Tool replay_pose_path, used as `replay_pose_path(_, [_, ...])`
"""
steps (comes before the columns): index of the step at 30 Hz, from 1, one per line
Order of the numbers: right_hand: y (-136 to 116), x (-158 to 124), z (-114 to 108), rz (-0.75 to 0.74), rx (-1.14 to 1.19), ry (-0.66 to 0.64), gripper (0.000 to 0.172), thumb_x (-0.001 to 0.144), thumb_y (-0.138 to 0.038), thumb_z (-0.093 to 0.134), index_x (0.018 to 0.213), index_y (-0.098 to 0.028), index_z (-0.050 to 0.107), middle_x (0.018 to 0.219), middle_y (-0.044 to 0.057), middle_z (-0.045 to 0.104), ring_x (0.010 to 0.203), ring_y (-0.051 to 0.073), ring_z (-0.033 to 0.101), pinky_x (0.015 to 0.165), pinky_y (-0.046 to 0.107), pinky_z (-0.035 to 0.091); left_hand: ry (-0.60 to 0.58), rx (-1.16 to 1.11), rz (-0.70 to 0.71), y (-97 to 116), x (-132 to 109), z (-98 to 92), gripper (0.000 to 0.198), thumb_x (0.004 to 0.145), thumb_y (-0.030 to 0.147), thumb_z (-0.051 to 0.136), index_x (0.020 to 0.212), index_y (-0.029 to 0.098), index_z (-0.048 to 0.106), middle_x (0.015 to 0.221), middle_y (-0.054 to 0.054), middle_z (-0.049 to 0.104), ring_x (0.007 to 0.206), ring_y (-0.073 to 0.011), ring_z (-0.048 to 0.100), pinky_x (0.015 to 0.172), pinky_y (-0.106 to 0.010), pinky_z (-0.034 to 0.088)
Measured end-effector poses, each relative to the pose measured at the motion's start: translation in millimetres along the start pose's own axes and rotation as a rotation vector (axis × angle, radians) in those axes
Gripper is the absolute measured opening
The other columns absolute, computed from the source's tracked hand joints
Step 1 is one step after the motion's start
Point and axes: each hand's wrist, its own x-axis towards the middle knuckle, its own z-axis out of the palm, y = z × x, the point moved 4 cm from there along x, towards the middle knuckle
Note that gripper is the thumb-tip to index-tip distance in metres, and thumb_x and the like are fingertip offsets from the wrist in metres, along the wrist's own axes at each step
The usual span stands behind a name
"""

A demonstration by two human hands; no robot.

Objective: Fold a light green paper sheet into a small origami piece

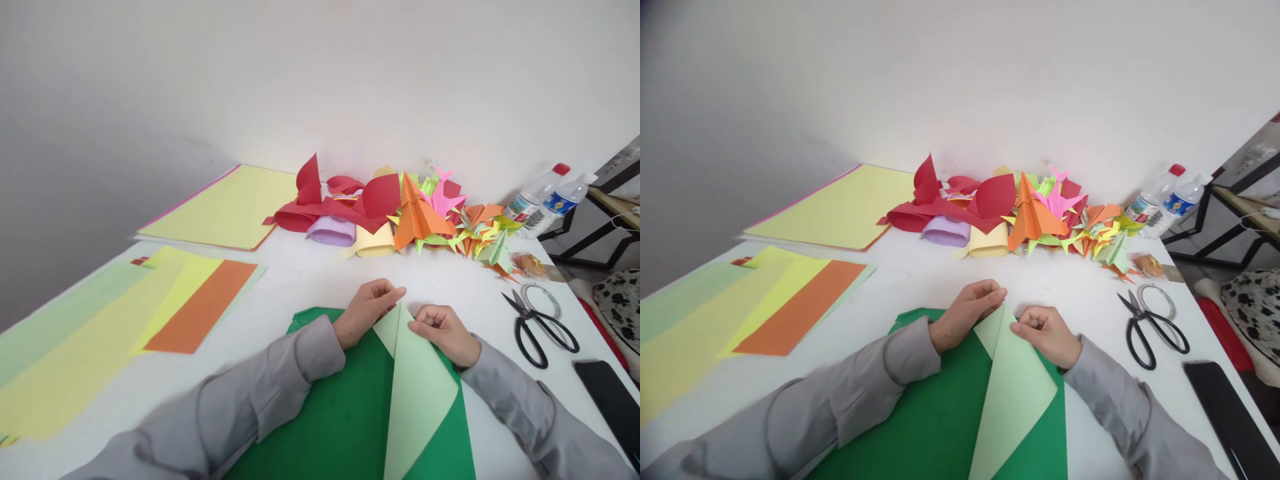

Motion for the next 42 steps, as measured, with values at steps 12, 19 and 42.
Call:
replay_pose_path(12, [2.4, 1.5, 0.9, 0.0, 0.049, -0.057, 0.041, 0.071, -0.055, 0.067, 0.069, -0.016, 0.058, 0.053, -0.005, 0.049, 0.045, 0.007, 0.037, 0.045, 0.022, 0.028, -0.113, 0.129, -0.001, -3.9, -3.8, 5.4, 0.033, 0.065, 0.045, 0.071, 0.06, 0.015, 0.057, 0.054, 0.003, 0.05, 0.052, -0.0096, 0.042, 0.05, -0.023, 0.033])
replay_pose_path(19, [3.0, 4.5, -3.0, -0.044, -0.007, -0.052, 0.044, 0.073, -0.057, 0.065, 0.062, -0.015, 0.057, 0.047, -0.008, 0.039, 0.044, 0.006, 0.029, 0.043, 0.022, 0.023, -0.065, 0.131, -0.002, -2.1, -5.2, 3.0, 0.031, 0.063, 0.043, 0.074, 0.062, 0.016, 0.059, 0.055, 0.003, 0.054, 0.051, -0.0098, 0.046, 0.05, -0.022, 0.036])
replay_pose_path(42, [8.6, 2.9, -25.2, -0.042, 0.613, 0.298, 0.035, 0.051, -0.026, 0.086, 0.08, -0.014, 0.072, 0.066, 0.003, 0.073, 0.059, 0.018, 0.067, 0.058, 0.03, 0.053, 0.283, -0.213, -0.004, -9.6, 2.2, -17.8, 0.031, 0.048, 0.034, 0.085, 0.064, 0.015, 0.066, 0.058, 0.0, 0.067, 0.052, -0.0141, 0.059, 0.049, -0.026, 0.047])
